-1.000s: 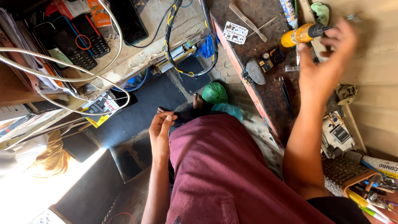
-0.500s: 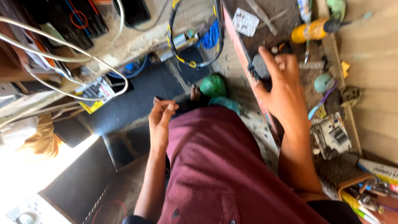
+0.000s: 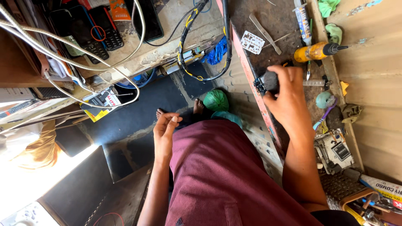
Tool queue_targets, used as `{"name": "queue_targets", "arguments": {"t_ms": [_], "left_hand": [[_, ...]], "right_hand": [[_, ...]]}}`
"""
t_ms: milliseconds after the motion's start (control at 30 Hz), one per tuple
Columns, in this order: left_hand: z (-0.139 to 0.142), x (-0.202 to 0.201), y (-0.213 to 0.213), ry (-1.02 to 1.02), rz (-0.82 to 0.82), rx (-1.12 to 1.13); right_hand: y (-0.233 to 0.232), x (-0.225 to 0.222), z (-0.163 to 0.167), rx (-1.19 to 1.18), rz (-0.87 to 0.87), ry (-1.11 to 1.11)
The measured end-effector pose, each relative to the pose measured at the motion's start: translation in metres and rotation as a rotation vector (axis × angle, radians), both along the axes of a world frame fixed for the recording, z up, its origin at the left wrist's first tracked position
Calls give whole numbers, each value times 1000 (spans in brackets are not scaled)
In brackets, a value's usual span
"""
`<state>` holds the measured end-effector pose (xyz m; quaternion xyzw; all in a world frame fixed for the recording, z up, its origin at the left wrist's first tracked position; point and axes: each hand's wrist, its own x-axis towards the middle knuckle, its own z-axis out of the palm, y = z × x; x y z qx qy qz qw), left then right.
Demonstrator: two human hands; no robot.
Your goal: The person repairs a disassembled mobile phone. They hold the phone motherboard in one hand, use a pen-like tool on the board, then solder the board with a soldering iron for an extended period, and finally hold the board up.
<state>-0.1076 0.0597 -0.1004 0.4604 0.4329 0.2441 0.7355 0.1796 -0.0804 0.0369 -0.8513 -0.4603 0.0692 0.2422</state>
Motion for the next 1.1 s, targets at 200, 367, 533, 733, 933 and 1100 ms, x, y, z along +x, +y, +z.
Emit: {"name": "queue_targets", "arguments": {"t_ms": [200, 367, 533, 733, 933, 1100], "left_hand": [[15, -11, -12, -2, 16, -2], [40, 0, -38, -16, 31, 11], [40, -2, -44, 23, 70, 5], [39, 2, -37, 8, 76, -9], [47, 10, -36, 47, 59, 0], [46, 27, -34, 39, 41, -13]], "right_hand": [[24, 17, 42, 138, -98, 86], [49, 68, 62, 195, 113, -172], [65, 96, 58, 107, 114, -117], [82, 102, 57, 80, 167, -201], [32, 76, 77, 111, 57, -74], [-29, 60, 74, -34, 110, -51]]}}
